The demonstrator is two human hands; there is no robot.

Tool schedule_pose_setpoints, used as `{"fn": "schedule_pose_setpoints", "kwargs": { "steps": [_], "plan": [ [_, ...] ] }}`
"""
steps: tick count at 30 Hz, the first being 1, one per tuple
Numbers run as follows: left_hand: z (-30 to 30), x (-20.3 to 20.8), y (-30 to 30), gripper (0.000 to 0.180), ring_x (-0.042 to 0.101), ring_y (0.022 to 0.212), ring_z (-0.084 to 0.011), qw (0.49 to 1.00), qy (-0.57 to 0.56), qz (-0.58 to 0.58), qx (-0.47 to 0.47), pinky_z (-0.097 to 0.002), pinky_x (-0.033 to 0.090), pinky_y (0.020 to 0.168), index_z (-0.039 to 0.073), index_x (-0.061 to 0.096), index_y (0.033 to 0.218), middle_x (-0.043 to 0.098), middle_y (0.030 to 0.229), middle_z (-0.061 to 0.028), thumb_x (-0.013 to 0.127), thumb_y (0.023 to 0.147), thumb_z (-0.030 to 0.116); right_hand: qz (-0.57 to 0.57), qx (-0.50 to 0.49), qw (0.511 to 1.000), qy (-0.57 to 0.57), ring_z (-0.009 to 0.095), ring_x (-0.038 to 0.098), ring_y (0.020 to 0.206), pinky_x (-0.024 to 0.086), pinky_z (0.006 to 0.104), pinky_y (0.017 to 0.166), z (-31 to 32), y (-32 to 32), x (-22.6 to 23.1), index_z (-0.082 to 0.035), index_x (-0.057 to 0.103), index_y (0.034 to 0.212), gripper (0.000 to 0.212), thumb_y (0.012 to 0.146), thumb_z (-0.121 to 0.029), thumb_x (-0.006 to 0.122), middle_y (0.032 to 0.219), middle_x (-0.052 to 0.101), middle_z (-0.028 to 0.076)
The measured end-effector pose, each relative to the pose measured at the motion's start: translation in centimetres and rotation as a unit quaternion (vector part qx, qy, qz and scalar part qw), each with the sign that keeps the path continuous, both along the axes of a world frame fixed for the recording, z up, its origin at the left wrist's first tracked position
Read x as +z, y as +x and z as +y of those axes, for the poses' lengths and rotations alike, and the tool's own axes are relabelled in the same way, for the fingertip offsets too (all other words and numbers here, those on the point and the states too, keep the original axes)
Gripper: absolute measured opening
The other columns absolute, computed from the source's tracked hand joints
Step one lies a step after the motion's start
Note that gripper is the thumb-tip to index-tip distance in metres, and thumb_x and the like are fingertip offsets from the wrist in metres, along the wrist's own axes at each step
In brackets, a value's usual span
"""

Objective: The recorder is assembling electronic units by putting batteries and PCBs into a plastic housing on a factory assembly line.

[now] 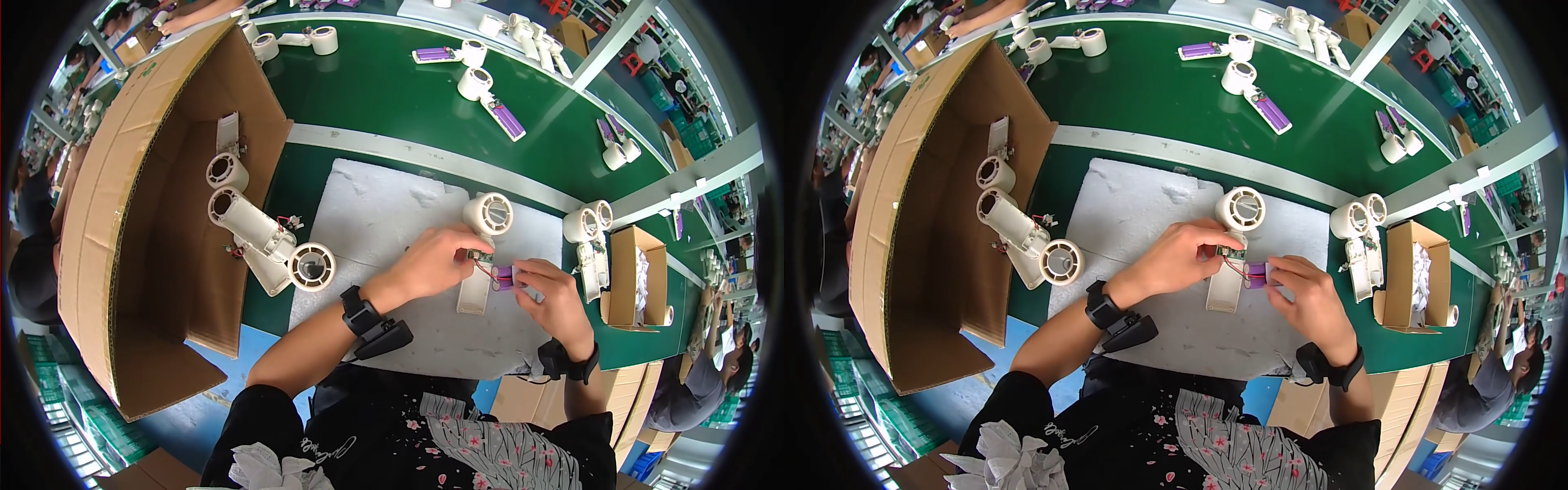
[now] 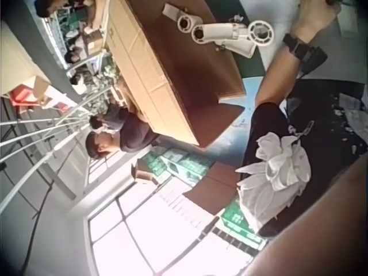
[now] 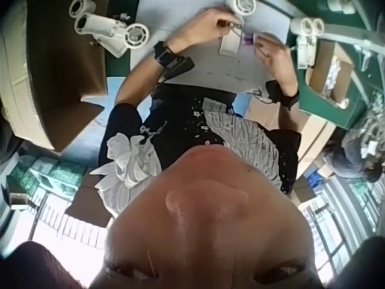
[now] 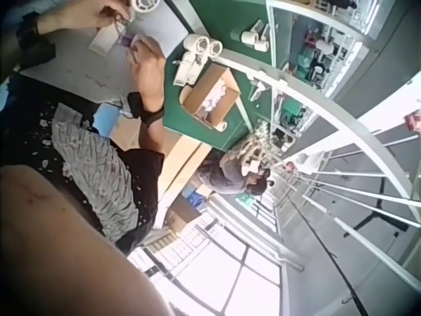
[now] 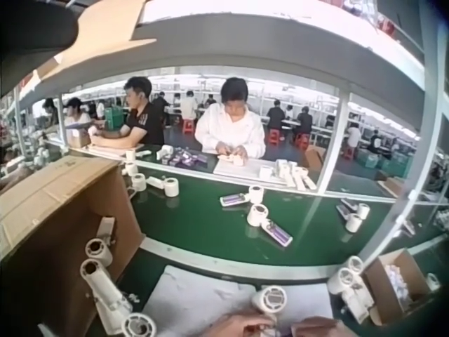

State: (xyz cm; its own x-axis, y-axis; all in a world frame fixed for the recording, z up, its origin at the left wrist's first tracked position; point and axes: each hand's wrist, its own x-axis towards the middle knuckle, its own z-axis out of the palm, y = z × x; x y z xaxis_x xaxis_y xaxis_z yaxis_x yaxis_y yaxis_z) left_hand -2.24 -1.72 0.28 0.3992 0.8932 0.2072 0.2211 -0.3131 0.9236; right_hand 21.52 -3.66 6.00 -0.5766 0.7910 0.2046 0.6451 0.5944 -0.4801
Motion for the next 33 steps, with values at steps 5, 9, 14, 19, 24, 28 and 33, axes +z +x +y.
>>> {"fn": "schedule_pose_setpoints", "kwargs": {
  "steps": [5, 9, 14, 19, 24, 28, 33],
  "plan": [
    [0.0, -0.1, 0.0, 0.034, 0.063, 0.076, -0.0198, 1.000, 0.002, 0.005, -0.001, -0.0300, 0.052, 0.069, 0.011, 0.070, 0.110, 0.066, 0.101, -0.0089, 0.064, 0.079, -0.002, 0.037, -0.016, 0.999, -0.003, 0.032, 0.066, 0.094, 0.055, 0.0365, 0.079, 0.0, 0.6, -1.1, 0.005, 0.068, 0.087, 0.021, 0.069, 0.002, 0.078, 0.104, 0.070, 0.015],
    [0.1, -0.1, 0.0, 0.033, 0.063, 0.076, -0.0199, 1.000, 0.005, 0.004, 0.001, -0.0299, 0.052, 0.068, 0.011, 0.070, 0.109, 0.066, 0.101, -0.0092, 0.064, 0.079, -0.002, 0.049, -0.025, 0.997, -0.059, 0.032, 0.066, 0.094, 0.054, 0.0371, 0.080, 0.5, 0.7, -0.7, 0.004, 0.069, 0.085, 0.015, 0.071, 0.004, 0.076, 0.103, 0.070, 0.015],
    [0.0, -0.4, 0.1, 0.033, 0.063, 0.077, -0.0194, 1.000, 0.016, -0.005, 0.004, -0.0296, 0.052, 0.068, 0.010, 0.071, 0.108, 0.066, 0.101, -0.0092, 0.064, 0.079, -0.002, 0.026, 0.007, 1.000, -0.006, 0.033, 0.065, 0.094, 0.054, 0.0370, 0.080, 0.1, 0.5, -0.5, 0.004, 0.068, 0.086, 0.014, 0.073, 0.004, 0.074, 0.105, 0.069, 0.016],
    [0.1, 0.1, 0.2, 0.033, 0.063, 0.076, -0.0186, 1.000, -0.015, -0.007, 0.004, -0.0293, 0.052, 0.069, 0.010, 0.071, 0.107, 0.066, 0.100, -0.0090, 0.063, 0.078, -0.003, -0.011, 0.019, 0.999, 0.023, 0.033, 0.061, 0.093, 0.052, 0.0368, 0.079, -0.3, -0.1, -0.4, 0.003, 0.060, 0.091, 0.015, 0.078, 0.007, 0.066, 0.106, 0.062, 0.015],
    [0.0, 0.5, 0.1, 0.033, 0.063, 0.076, -0.0179, 0.999, -0.042, -0.017, 0.014, -0.0287, 0.053, 0.070, 0.010, 0.072, 0.106, 0.065, 0.099, -0.0082, 0.063, 0.077, -0.003, -0.027, 0.021, 0.999, 0.000, 0.030, 0.057, 0.091, 0.049, 0.0361, 0.077, 0.7, 0.2, -1.3, 0.002, 0.053, 0.098, 0.017, 0.082, 0.006, 0.058, 0.103, 0.056, 0.015],
    [0.1, 0.4, -0.2, 0.033, 0.063, 0.078, -0.0170, 0.999, -0.045, -0.019, 0.021, -0.0284, 0.053, 0.071, 0.009, 0.072, 0.106, 0.064, 0.099, -0.0077, 0.063, 0.076, -0.003, -0.014, -0.052, 0.998, -0.016, 0.027, 0.057, 0.092, 0.048, 0.0356, 0.076, 3.4, 2.0, -1.1, 0.001, 0.052, 0.102, 0.019, 0.084, 0.002, 0.059, 0.104, 0.056, 0.015],
    [0.0, 0.4, -0.3, 0.035, 0.063, 0.078, -0.0157, 0.998, -0.057, -0.019, 0.032, -0.0279, 0.052, 0.072, 0.009, 0.071, 0.106, 0.064, 0.099, -0.0069, 0.061, 0.075, -0.004, 0.084, -0.308, 0.948, 0.018, 0.023, 0.058, 0.092, 0.047, 0.0350, 0.079, 7.6, 2.6, 1.8, 0.000, 0.054, 0.104, 0.025, 0.083, -0.004, 0.067, 0.109, 0.057, 0.013]
  ]
}}
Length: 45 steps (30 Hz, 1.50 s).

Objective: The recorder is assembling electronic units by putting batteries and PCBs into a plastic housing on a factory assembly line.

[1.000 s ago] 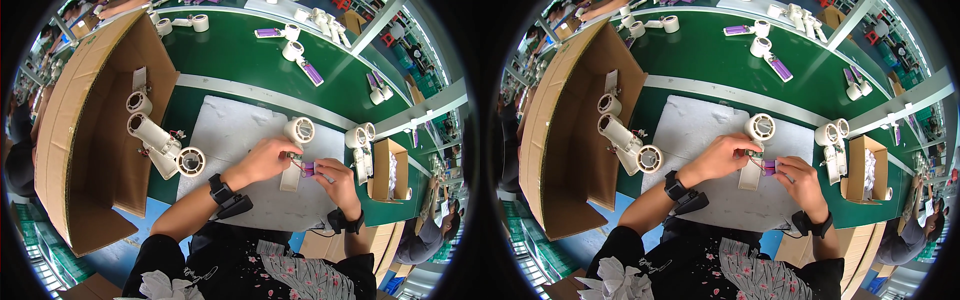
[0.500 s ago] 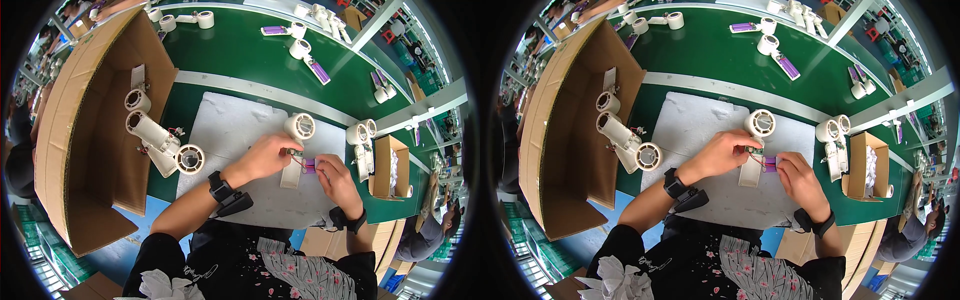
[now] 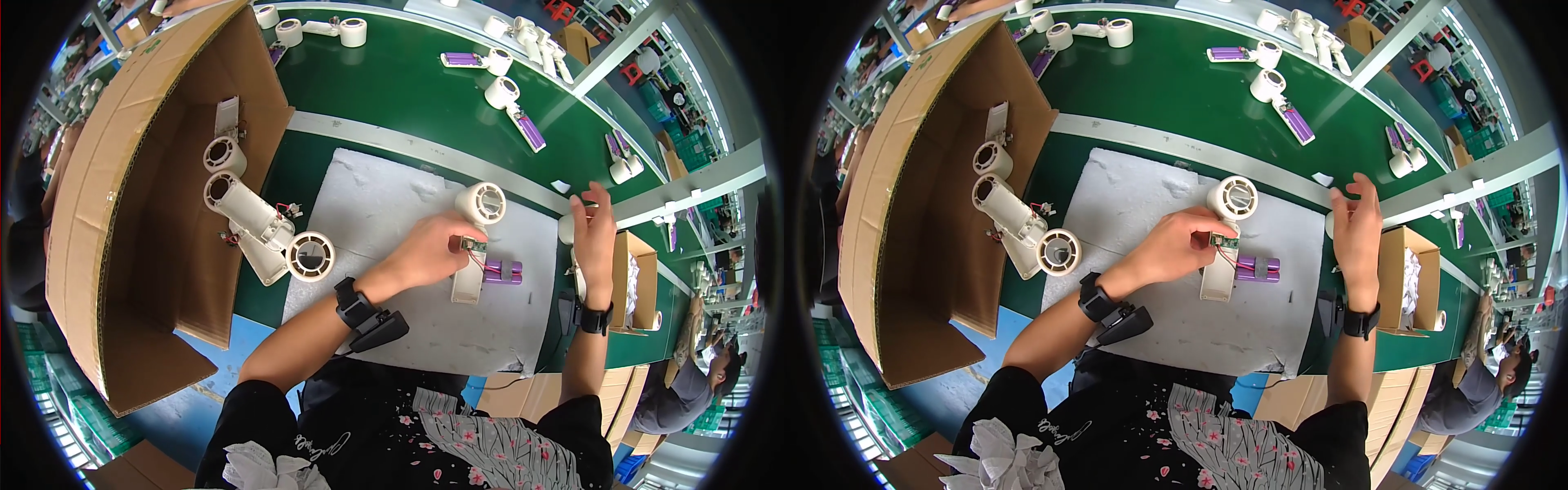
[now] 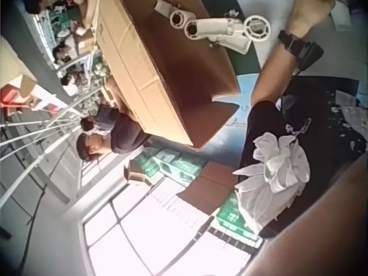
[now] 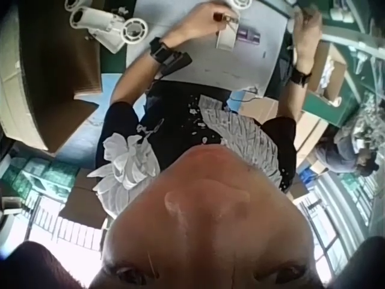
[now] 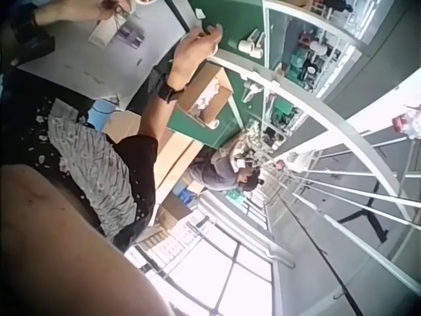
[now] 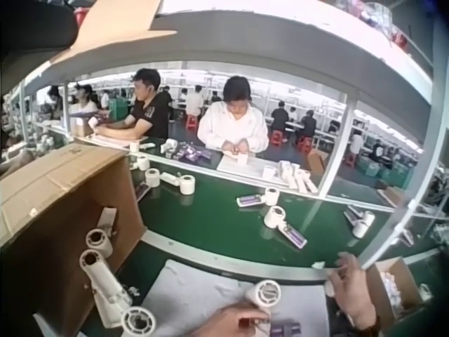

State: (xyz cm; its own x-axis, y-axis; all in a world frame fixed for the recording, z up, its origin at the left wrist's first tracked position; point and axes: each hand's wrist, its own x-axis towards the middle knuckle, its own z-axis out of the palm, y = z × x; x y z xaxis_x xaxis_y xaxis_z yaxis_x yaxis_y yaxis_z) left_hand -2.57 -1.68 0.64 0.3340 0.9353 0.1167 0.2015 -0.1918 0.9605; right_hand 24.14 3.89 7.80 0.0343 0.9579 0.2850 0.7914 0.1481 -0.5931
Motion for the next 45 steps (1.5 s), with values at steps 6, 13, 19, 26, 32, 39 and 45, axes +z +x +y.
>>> {"fn": "schedule_pose_setpoints", "kwargs": {
  "steps": [6, 13, 19, 26, 32, 39, 45],
  "plan": [
    [0.1, -0.5, 0.4, 0.034, 0.063, 0.077, -0.0147, 0.999, -0.030, -0.018, 0.025, -0.0272, 0.052, 0.072, 0.008, 0.072, 0.104, 0.066, 0.097, -0.0063, 0.061, 0.076, -0.006, -0.141, 0.392, 0.904, -0.097, 0.019, 0.059, 0.093, 0.049, 0.0288, 0.078, -4.4, -3.7, -0.4, -0.003, 0.060, 0.109, 0.041, 0.073, -0.007, 0.079, 0.102, 0.061, 0.010],
    [0.8, -0.4, -0.2, 0.032, 0.064, 0.078, -0.0147, 0.998, -0.013, -0.015, 0.052, -0.0270, 0.052, 0.072, 0.008, 0.073, 0.104, 0.067, 0.098, -0.0073, 0.063, 0.076, -0.006, 0.035, 0.350, 0.895, -0.274, 0.018, 0.063, 0.090, 0.052, 0.0298, 0.078, -3.6, -3.5, -3.5, -0.002, 0.059, 0.115, 0.045, 0.074, -0.003, 0.076, 0.105, 0.062, 0.009],
    [1.0, 0.1, -0.8, 0.034, 0.067, 0.080, -0.0152, 0.999, 0.024, 0.025, 0.040, -0.0266, 0.054, 0.072, 0.008, 0.073, 0.106, 0.068, 0.099, -0.0083, 0.069, 0.074, -0.005, 0.275, 0.285, 0.779, -0.486, 0.021, 0.067, 0.088, 0.054, 0.0336, 0.079, -3.6, -3.2, -2.7, -0.001, 0.053, 0.126, 0.049, 0.080, -0.002, 0.069, 0.108, 0.061, 0.012],
    [0.8, 0.2, -0.6, 0.034, 0.068, 0.073, -0.0176, 0.992, 0.097, 0.076, 0.038, -0.0270, 0.055, 0.066, 0.008, 0.073, 0.105, 0.069, 0.098, -0.0095, 0.072, 0.072, -0.001, 0.475, 0.334, 0.637, -0.506, 0.029, 0.068, 0.090, 0.057, 0.0353, 0.077, -4.6, -2.8, -2.6, -0.005, 0.033, 0.143, 0.076, 0.075, 0.006, 0.065, 0.111, 0.058, 0.015],
    [0.7, 0.0, -0.4, 0.033, 0.068, 0.070, -0.0183, 0.986, 0.128, 0.088, 0.054, -0.0273, 0.055, 0.064, 0.008, 0.073, 0.104, 0.069, 0.098, -0.0103, 0.073, 0.071, 0.002, 0.474, 0.322, 0.658, -0.488, 0.030, 0.066, 0.094, 0.055, 0.0365, 0.081, -4.7, -2.8, -2.7, -0.004, 0.035, 0.141, 0.090, 0.061, 0.004, 0.075, 0.112, 0.055, 0.014],
    [0.7, -0.4, -0.5, 0.033, 0.068, 0.069, -0.0210, 0.982, 0.152, 0.102, 0.052, -0.0283, 0.055, 0.064, 0.008, 0.073, 0.105, 0.069, 0.099, -0.0119, 0.072, 0.073, 0.002, 0.333, 0.386, 0.797, -0.323, 0.025, 0.053, 0.115, 0.042, 0.0367, 0.098, -4.5, -3.5, -4.0, -0.005, 0.047, 0.132, 0.088, 0.052, -0.004, 0.083, 0.119, 0.052, 0.010],
    [0.6, 0.2, -0.9, 0.031, 0.068, 0.070, -0.0245, 0.984, 0.138, 0.108, 0.039, -0.0301, 0.054, 0.063, 0.008, 0.072, 0.107, 0.069, 0.098, -0.0149, 0.071, 0.076, 0.001, 0.295, 0.380, 0.811, -0.333, 0.021, 0.048, 0.116, 0.037, 0.0359, 0.102, -5.4, -4.6, -4.0, -0.004, 0.051, 0.128, 0.080, 0.055, -0.004, 0.082, 0.122, 0.050, 0.007]
  ]
}}
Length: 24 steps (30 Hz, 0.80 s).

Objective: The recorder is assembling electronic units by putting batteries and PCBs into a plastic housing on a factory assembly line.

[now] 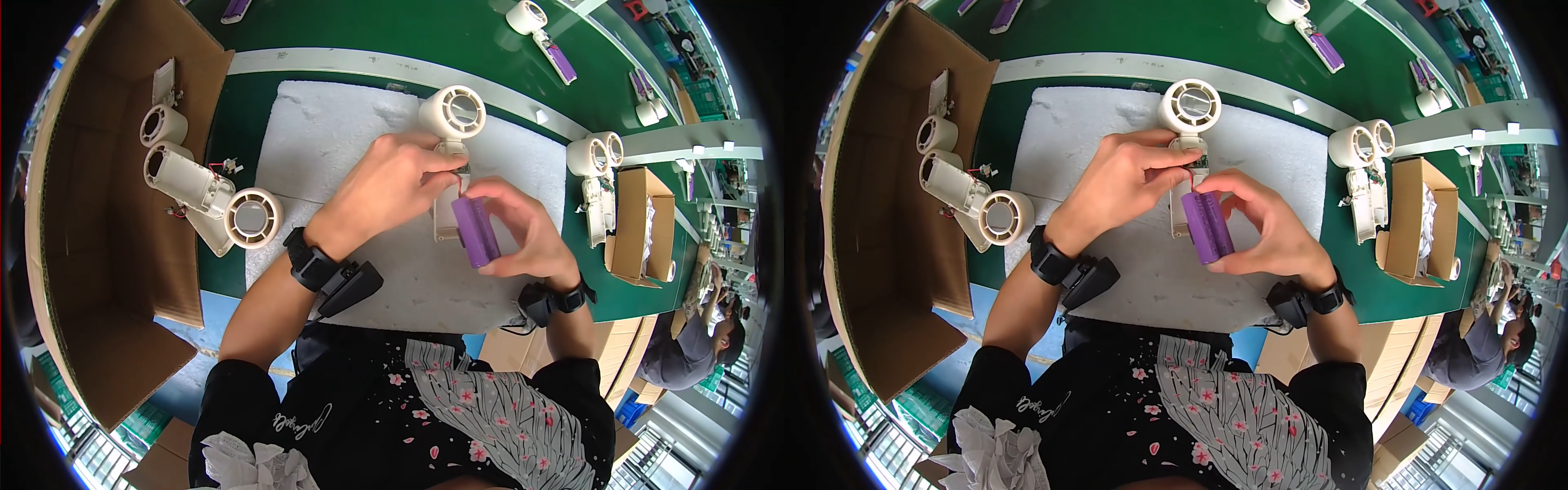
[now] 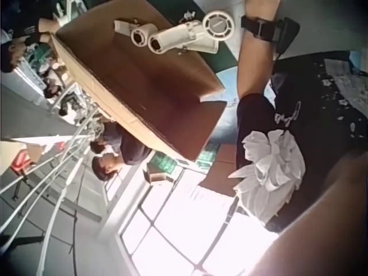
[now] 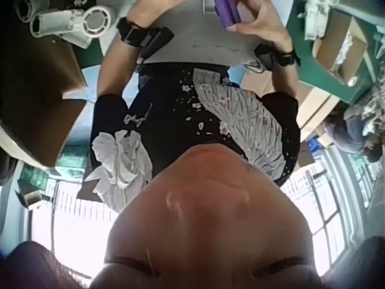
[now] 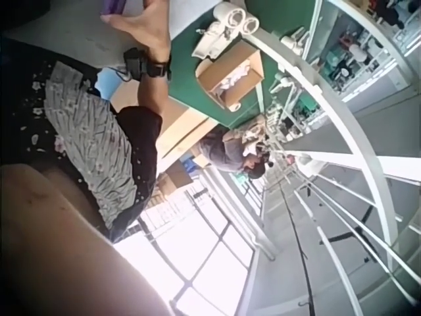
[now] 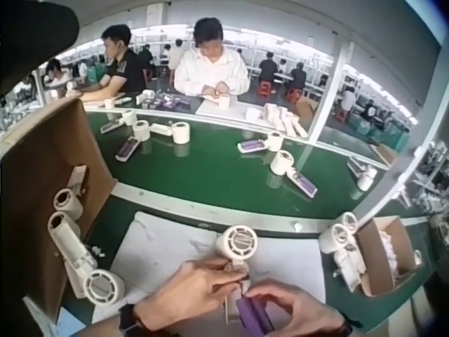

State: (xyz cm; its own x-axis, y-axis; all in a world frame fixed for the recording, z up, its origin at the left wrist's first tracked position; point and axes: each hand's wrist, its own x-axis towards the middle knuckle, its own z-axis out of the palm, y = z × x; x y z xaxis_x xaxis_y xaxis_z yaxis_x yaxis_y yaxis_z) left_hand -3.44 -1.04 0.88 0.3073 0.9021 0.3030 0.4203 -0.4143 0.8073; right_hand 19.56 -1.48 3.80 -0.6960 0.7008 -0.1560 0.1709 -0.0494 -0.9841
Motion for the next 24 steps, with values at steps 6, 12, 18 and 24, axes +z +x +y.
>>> {"fn": "schedule_pose_setpoints", "kwargs": {
  "steps": [6, 12, 18, 24],
  "plan": [
    [0.1, 0.4, -0.2, 0.030, 0.068, 0.073, -0.0297, 0.999, 0.015, 0.022, -0.021, -0.0334, 0.054, 0.064, 0.008, 0.071, 0.109, 0.068, 0.101, -0.0194, 0.070, 0.080, 0.002, -0.051, -0.029, 0.996, 0.074, 0.019, 0.050, 0.111, 0.039, 0.0349, 0.100, -0.7, -1.3, -0.9, -0.004, 0.052, 0.127, 0.074, 0.059, -0.002, 0.080, 0.121, 0.052, 0.006],
    [-0.1, 0.3, -0.5, 0.030, 0.068, 0.080, -0.0334, 0.998, 0.030, 0.042, -0.030, -0.0368, 0.055, 0.069, 0.008, 0.070, 0.110, 0.067, 0.105, -0.0210, 0.068, 0.081, 0.000, -0.127, -0.058, 0.969, 0.204, 0.020, 0.056, 0.099, 0.047, 0.0329, 0.090, -1.3, -2.0, -1.1, -0.004, 0.056, 0.124, 0.071, 0.058, -0.002, 0.082, 0.125, 0.053, 0.008],
    [-0.2, 0.5, -0.6, 0.030, 0.066, 0.095, -0.0371, 0.998, 0.032, 0.027, -0.043, -0.0402, 0.054, 0.077, 0.008, 0.070, 0.110, 0.067, 0.101, -0.0213, 0.064, 0.083, -0.002, -0.158, -0.075, 0.937, 0.304, 0.021, 0.061, 0.089, 0.054, 0.0325, 0.080, -2.2, -2.4, -0.6, -0.003, 0.062, 0.118, 0.065, 0.057, 0.000, 0.084, 0.127, 0.055, 0.011],
    [0.0, 0.7, -0.6, 0.029, 0.065, 0.100, -0.0371, 0.999, 0.021, 0.025, -0.038, -0.0404, 0.054, 0.079, 0.007, 0.070, 0.109, 0.068, 0.100, -0.0212, 0.064, 0.083, -0.002, -0.203, -0.071, 0.887, 0.409, 0.022, 0.064, 0.089, 0.058, 0.0329, 0.075, -2.4, -2.2, -0.7, -0.002, 0.066, 0.110, 0.055, 0.058, 0.000, 0.084, 0.128, 0.058, 0.013]
  ]
}}
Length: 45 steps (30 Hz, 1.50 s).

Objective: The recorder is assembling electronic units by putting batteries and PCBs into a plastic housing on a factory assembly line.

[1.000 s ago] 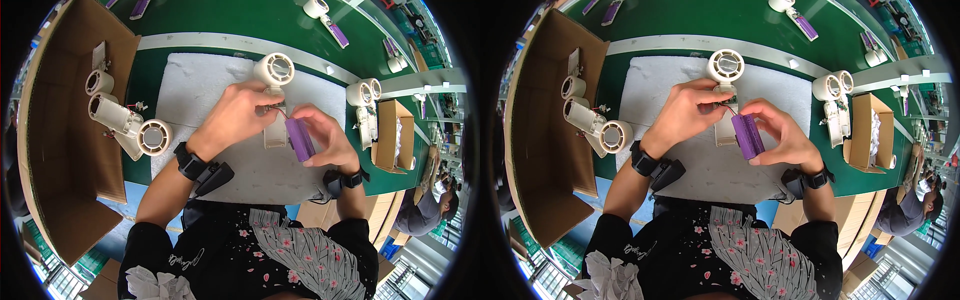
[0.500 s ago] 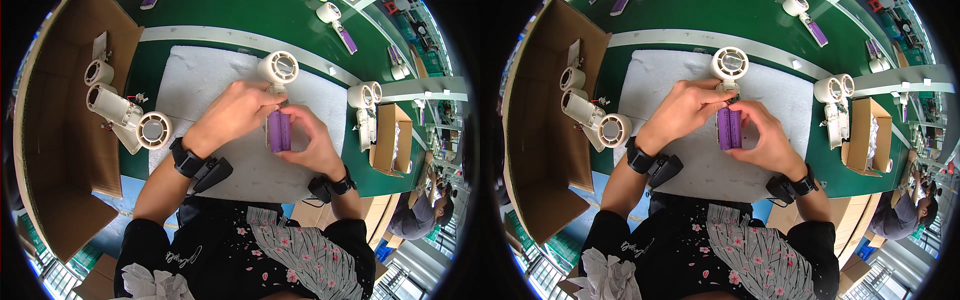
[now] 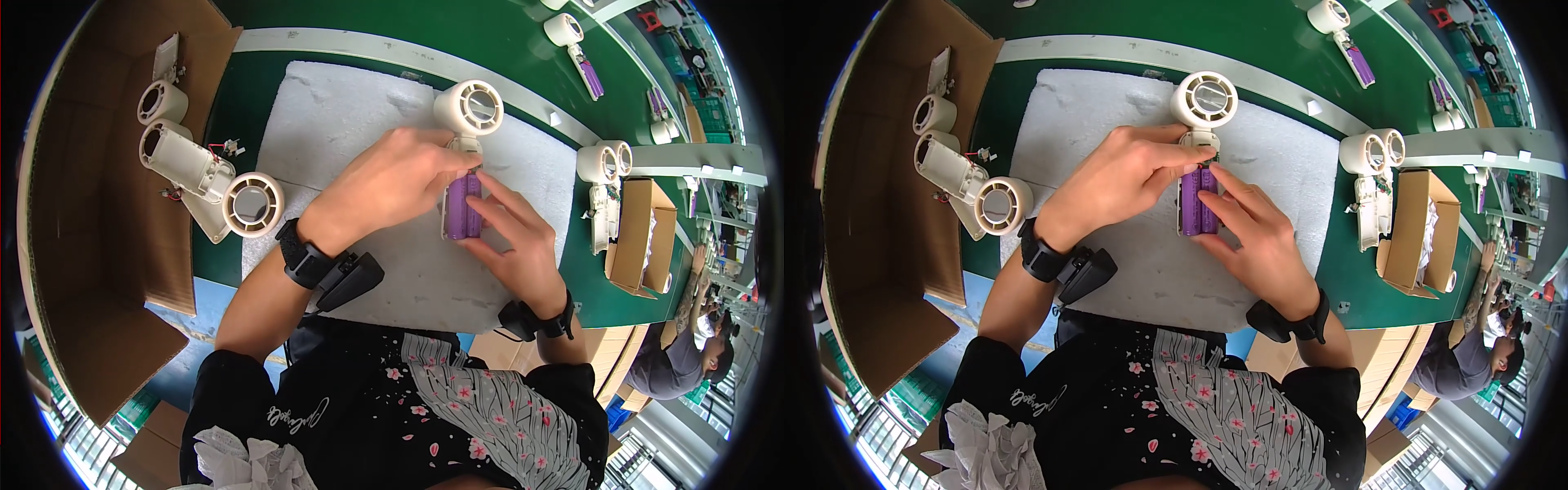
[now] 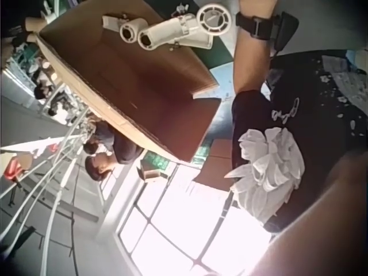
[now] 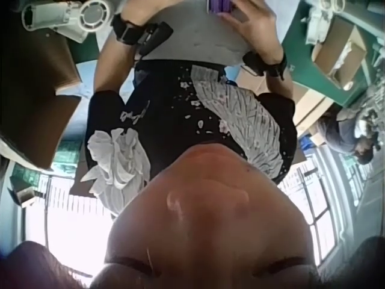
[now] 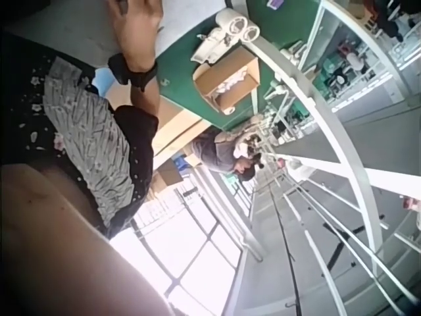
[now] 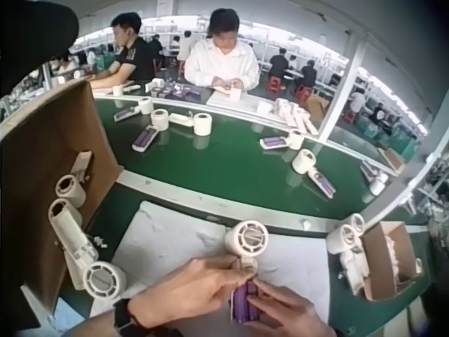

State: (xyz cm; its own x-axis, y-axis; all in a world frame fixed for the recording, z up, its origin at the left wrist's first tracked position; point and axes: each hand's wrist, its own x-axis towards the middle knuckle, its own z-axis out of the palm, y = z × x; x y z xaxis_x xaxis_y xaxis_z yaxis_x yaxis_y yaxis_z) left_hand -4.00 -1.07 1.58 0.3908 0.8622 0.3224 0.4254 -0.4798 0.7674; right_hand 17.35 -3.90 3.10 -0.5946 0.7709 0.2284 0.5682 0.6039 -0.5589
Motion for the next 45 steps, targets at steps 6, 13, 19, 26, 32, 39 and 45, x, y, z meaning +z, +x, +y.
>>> {"fn": "schedule_pose_setpoints", "kwargs": {
  "steps": [6, 13, 19, 26, 32, 39, 45],
  "plan": [
    [0.0, 0.4, -0.1, 0.033, 0.070, 0.087, -0.0306, 0.998, -0.057, 0.005, 0.005, -0.0346, 0.056, 0.074, 0.010, 0.071, 0.111, 0.069, 0.103, -0.0196, 0.071, 0.079, 0.004, -0.015, 0.001, 1.000, 0.015, 0.022, 0.067, 0.085, 0.058, 0.0318, 0.074, 0.1, -0.1, -0.1, -0.001, 0.064, 0.104, 0.049, 0.060, 0.000, 0.084, 0.129, 0.058, 0.015],
    [0.1, 0.3, -0.6, 0.046, 0.070, 0.074, -0.0191, 0.992, -0.124, -0.031, -0.009, -0.0289, 0.055, 0.071, 0.013, 0.070, 0.115, 0.069, 0.107, -0.0185, 0.081, 0.070, 0.011, 0.063, -0.032, 0.995, -0.065, 0.020, 0.068, 0.076, 0.057, 0.0309, 0.072, 0.0, -0.7, -0.4, -0.003, 0.056, 0.098, 0.045, 0.062, 0.004, 0.083, 0.129, 0.055, 0.015],
    [0.3, 0.2, -0.6, 0.050, 0.070, 0.076, -0.0168, 0.981, -0.186, -0.053, -0.016, -0.0283, 0.056, 0.073, 0.012, 0.069, 0.117, 0.069, 0.111, -0.0177, 0.082, 0.069, 0.008, 0.078, -0.034, 0.988, -0.125, 0.021, 0.065, 0.085, 0.056, 0.0308, 0.072, 0.7, -0.4, -0.9, -0.004, 0.055, 0.094, 0.045, 0.060, 0.006, 0.082, 0.127, 0.050, 0.012],
    [-0.1, -0.3, 0.0, 0.051, 0.069, 0.079, -0.0130, 0.973, -0.210, -0.093, -0.007, -0.0269, 0.056, 0.073, 0.010, 0.068, 0.119, 0.069, 0.115, -0.0132, 0.082, 0.069, 0.003, 0.115, -0.023, 0.981, -0.154, 0.021, 0.062, 0.082, 0.054, 0.0300, 0.067, 1.2, -0.3, -1.5, -0.006, 0.053, 0.094, 0.046, 0.060, 0.007, 0.081, 0.122, 0.049, 0.010],
    [0.2, -0.6, 0.2, 0.051, 0.069, 0.079, -0.0129, 0.971, -0.217, -0.095, 0.000, -0.0264, 0.056, 0.073, 0.010, 0.068, 0.119, 0.068, 0.117, -0.0133, 0.081, 0.070, 0.002, 0.073, -0.037, 0.985, -0.152, 0.022, 0.061, 0.086, 0.054, 0.0301, 0.066, 1.0, -0.6, -0.9, -0.006, 0.053, 0.100, 0.053, 0.058, 0.005, 0.084, 0.123, 0.049, 0.011],
    [0.3, -0.2, 0.3, 0.050, 0.068, 0.080, -0.0123, 0.967, -0.234, -0.105, 0.001, -0.0262, 0.055, 0.074, 0.009, 0.068, 0.118, 0.069, 0.115, -0.0115, 0.080, 0.070, 0.000, 0.073, -0.064, 0.987, -0.130, 0.021, 0.060, 0.098, 0.055, 0.0283, 0.070, 0.2, -1.0, -0.4, -0.004, 0.058, 0.118, 0.066, 0.058, 0.006, 0.083, 0.126, 0.049, 0.012],
    [-0.1, -0.4, 0.2, 0.049, 0.068, 0.082, -0.0150, 0.972, -0.207, -0.112, 0.000, -0.0262, 0.055, 0.075, 0.008, 0.068, 0.117, 0.070, 0.109, -0.0116, 0.078, 0.070, -0.001, -0.008, -0.010, 0.999, -0.050, 0.027, 0.059, 0.104, 0.056, 0.0311, 0.077, -0.3, -0.8, -0.4, -0.004, 0.056, 0.130, 0.079, 0.057, 0.000, 0.086, 0.130, 0.049, 0.015]
  ]
}}
